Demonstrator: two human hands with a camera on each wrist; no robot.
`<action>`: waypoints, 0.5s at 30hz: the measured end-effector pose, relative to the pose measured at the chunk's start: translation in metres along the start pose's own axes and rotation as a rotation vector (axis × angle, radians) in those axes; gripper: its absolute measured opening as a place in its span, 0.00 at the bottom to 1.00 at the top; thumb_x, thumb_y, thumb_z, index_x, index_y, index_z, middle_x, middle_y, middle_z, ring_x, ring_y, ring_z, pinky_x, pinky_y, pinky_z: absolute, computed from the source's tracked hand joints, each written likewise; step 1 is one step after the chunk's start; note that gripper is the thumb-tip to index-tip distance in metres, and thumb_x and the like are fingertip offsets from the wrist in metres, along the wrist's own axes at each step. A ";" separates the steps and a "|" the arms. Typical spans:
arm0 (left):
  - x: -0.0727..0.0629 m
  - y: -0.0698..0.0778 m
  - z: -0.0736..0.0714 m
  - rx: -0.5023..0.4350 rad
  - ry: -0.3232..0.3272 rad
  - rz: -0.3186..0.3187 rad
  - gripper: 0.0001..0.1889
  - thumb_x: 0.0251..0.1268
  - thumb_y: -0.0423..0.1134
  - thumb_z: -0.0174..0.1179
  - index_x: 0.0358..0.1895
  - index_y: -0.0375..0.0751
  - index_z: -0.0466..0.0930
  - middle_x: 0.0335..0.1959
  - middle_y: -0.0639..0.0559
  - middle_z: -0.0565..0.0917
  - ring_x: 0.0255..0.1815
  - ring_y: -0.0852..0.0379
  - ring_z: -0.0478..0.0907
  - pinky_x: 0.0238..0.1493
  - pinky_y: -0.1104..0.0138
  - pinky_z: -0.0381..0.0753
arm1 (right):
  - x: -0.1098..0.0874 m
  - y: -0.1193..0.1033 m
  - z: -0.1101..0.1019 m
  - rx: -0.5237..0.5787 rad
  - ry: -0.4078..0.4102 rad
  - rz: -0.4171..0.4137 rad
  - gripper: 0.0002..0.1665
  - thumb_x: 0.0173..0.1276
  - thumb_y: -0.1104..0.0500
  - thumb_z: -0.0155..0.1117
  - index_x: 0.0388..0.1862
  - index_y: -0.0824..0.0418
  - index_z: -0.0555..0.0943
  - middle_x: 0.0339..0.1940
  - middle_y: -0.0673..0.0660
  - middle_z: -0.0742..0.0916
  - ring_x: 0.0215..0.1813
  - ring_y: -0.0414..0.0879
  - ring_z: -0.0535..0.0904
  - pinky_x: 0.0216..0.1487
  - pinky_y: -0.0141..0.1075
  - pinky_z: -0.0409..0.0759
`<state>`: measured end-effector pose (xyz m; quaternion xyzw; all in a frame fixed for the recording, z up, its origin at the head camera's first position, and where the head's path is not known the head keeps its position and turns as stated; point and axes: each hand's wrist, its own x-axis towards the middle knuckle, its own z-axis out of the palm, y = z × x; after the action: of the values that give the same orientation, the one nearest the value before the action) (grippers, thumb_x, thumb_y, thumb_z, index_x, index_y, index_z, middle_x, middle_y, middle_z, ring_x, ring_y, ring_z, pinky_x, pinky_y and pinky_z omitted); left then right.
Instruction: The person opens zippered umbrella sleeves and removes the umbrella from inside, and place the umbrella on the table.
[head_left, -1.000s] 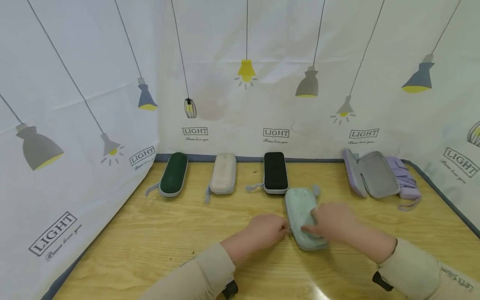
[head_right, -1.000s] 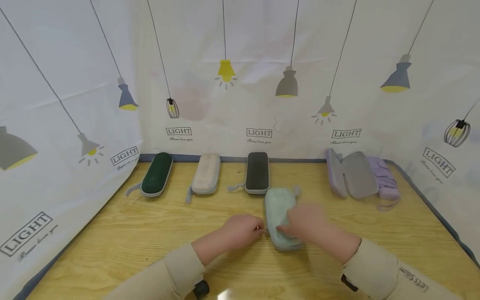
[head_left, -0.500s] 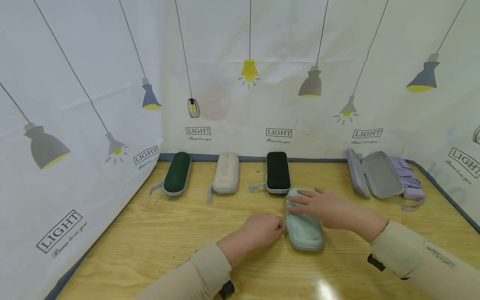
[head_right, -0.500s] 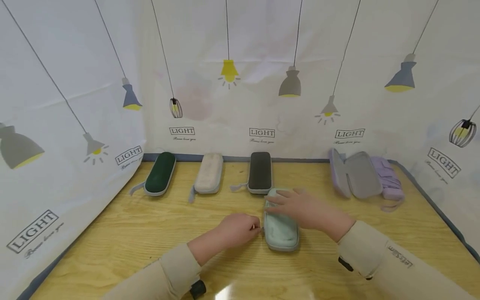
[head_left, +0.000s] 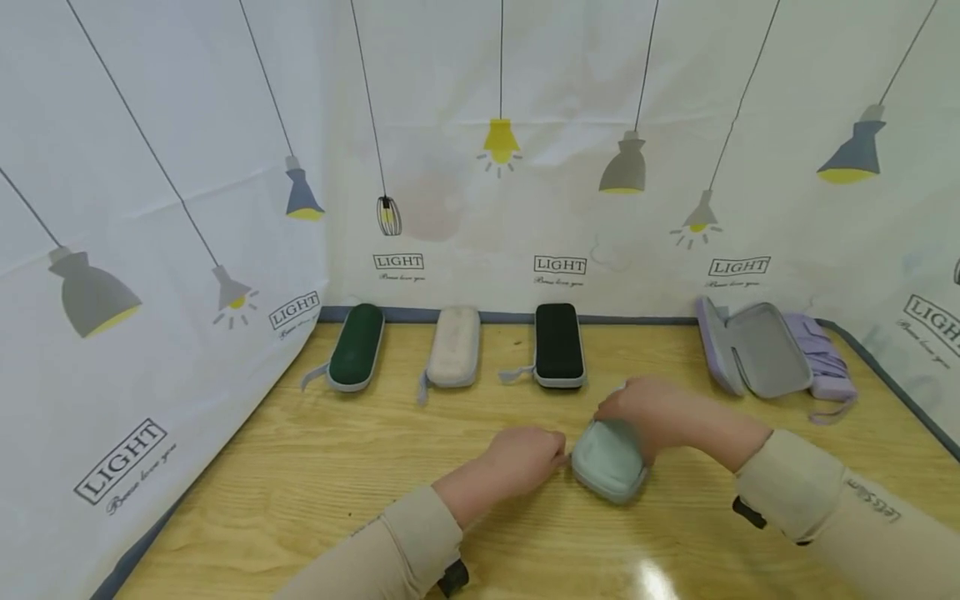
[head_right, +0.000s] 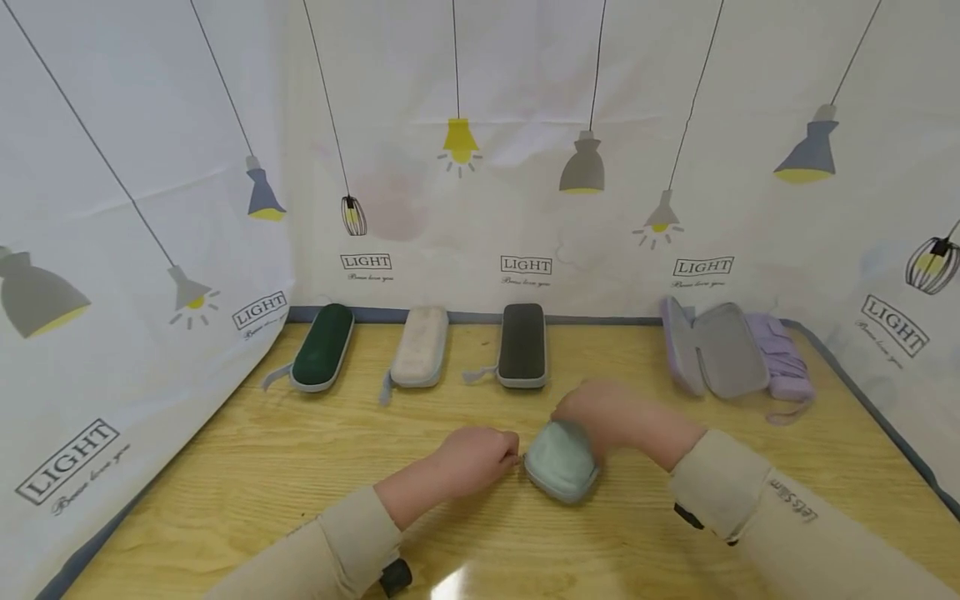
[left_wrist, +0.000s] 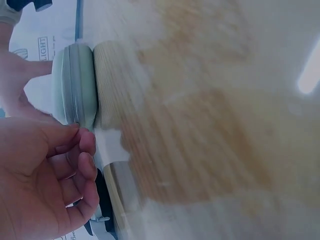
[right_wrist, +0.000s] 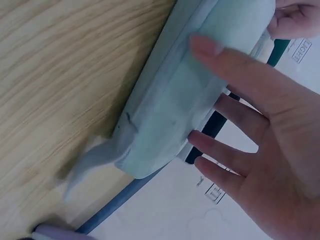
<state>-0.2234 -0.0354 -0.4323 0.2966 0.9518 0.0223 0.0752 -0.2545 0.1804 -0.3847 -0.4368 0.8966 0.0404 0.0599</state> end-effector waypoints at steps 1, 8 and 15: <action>0.000 -0.001 0.000 -0.002 -0.003 -0.006 0.10 0.74 0.46 0.55 0.34 0.49 0.78 0.23 0.59 0.76 0.21 0.63 0.71 0.23 0.67 0.72 | -0.002 0.002 0.001 0.031 0.005 0.030 0.45 0.29 0.57 0.89 0.54 0.59 0.83 0.51 0.54 0.86 0.48 0.54 0.80 0.50 0.48 0.77; 0.002 -0.003 0.004 0.015 0.015 -0.013 0.09 0.73 0.46 0.56 0.34 0.50 0.79 0.24 0.60 0.78 0.22 0.64 0.72 0.23 0.67 0.72 | -0.013 0.012 0.004 0.066 0.010 0.058 0.41 0.36 0.60 0.86 0.56 0.58 0.82 0.51 0.55 0.86 0.44 0.55 0.79 0.45 0.48 0.79; 0.002 -0.003 0.003 0.006 0.021 -0.021 0.09 0.73 0.47 0.55 0.34 0.50 0.78 0.25 0.60 0.78 0.22 0.63 0.72 0.22 0.67 0.72 | -0.015 0.016 0.001 0.035 -0.039 0.087 0.39 0.37 0.63 0.85 0.54 0.60 0.83 0.47 0.56 0.87 0.47 0.54 0.81 0.50 0.49 0.78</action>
<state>-0.2260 -0.0370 -0.4354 0.2864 0.9557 0.0220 0.0645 -0.2577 0.2019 -0.3834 -0.3956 0.9140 0.0357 0.0834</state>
